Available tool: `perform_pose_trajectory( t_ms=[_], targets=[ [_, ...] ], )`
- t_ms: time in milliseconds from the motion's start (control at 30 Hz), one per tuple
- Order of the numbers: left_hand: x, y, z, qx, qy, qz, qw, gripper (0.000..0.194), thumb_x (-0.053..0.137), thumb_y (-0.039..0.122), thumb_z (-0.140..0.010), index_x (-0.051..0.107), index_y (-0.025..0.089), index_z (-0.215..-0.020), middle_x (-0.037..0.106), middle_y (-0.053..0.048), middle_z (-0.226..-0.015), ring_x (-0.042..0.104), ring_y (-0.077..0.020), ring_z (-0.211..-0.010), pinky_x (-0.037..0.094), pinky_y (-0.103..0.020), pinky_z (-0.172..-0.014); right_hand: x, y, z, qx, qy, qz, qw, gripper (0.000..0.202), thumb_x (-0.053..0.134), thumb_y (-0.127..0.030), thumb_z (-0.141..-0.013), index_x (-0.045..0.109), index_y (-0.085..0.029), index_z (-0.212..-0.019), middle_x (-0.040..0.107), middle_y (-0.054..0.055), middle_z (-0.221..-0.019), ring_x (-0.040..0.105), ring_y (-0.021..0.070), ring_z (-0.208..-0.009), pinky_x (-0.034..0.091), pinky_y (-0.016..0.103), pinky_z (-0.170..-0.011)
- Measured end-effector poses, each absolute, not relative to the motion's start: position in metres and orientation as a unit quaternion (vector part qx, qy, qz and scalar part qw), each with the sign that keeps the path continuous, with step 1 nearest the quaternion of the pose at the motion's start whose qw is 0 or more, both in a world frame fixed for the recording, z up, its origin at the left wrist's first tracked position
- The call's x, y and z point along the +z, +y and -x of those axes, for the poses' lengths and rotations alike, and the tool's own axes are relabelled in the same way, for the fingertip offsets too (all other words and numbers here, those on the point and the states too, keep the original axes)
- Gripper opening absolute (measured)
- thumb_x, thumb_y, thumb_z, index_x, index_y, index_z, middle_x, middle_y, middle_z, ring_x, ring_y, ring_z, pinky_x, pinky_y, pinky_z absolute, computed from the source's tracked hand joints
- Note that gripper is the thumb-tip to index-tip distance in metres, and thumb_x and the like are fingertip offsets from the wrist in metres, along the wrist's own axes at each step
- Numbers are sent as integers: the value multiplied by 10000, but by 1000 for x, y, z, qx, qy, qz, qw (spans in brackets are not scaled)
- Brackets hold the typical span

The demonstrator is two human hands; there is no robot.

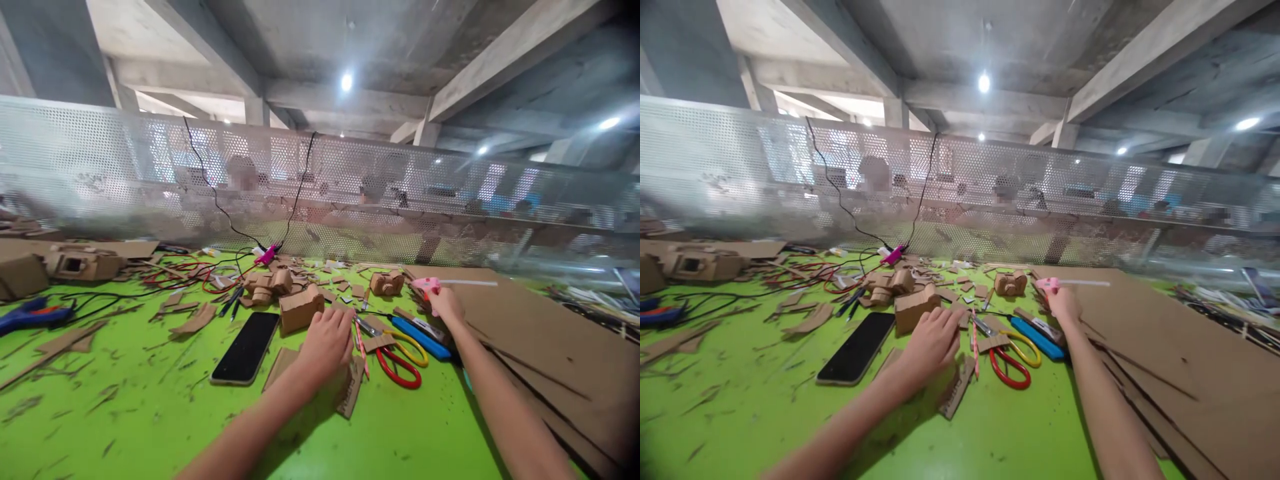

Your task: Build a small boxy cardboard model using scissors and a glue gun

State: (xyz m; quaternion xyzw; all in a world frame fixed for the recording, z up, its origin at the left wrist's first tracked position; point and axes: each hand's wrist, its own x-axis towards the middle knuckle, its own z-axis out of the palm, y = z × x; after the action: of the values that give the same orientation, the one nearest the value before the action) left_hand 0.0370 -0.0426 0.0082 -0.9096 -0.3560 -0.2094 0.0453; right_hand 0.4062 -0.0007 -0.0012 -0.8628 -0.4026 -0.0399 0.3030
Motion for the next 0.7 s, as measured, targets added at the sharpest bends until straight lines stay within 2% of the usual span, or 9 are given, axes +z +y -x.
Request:
perform_pose_trajectory(
  t_ms=[133,233,300,400,500,600,700],
  targets=[
    [8,-42,-38,-207,-375,903,12,396,336,240,-942,455,164,-1312,615,-127,-1155,580,-252,-1002,477,-340,-753,5,-24,-404,-48,-393,812,430,351,495,-458,-791,632,-140,-848,672,156,-680,670,309,-815,472,349,-683],
    [11,-43,-37,-198,-390,899,-27,389,370,270,-940,431,214,-1320,627,-111,-1170,650,-217,-865,470,-280,-641,9,-41,-395,-17,-418,733,536,507,425,-582,-792,557,-146,-1015,682,140,-843,671,266,-800,490,314,-630],
    [13,-44,-36,-186,-394,899,-45,358,417,294,-922,466,226,-1270,650,-99,-1131,667,-215,-824,469,-275,-640,10,-48,-388,21,-440,676,590,563,403,-647,-771,501,-171,-1055,671,98,-871,669,231,-737,500,302,-595],
    [11,-41,-32,-144,-394,905,-77,252,449,312,-904,574,205,-1095,684,-84,-1021,661,-239,-893,488,-307,-715,11,-54,-372,76,-462,617,633,533,437,-679,-756,483,-201,-988,627,29,-727,620,185,-593,486,288,-532],
    [4,-34,-31,-119,-382,911,-102,326,521,304,-861,581,173,-1154,653,-128,-1122,597,-287,-1060,480,-397,-858,9,-59,-345,137,-495,576,636,461,511,-666,-757,511,-215,-849,573,-3,-601,539,149,-488,429,264,-453],
    [2,-26,-29,-225,-377,889,-130,438,590,319,-829,546,181,-1242,538,-151,-1310,471,-325,-1226,401,-488,-989,4,-67,-310,223,-547,497,636,380,602,-579,-776,523,-210,-729,549,-12,-551,470,120,-448,368,245,-415],
    [9,-19,-26,-372,-346,828,-237,323,611,288,-834,592,194,-1143,561,-116,-1266,489,-246,-1215,379,-418,-1043,-4,-77,-283,257,-557,473,633,380,617,-539,-803,504,-203,-666,551,-7,-553,444,107,-447,314,222,-390]
  ],
)
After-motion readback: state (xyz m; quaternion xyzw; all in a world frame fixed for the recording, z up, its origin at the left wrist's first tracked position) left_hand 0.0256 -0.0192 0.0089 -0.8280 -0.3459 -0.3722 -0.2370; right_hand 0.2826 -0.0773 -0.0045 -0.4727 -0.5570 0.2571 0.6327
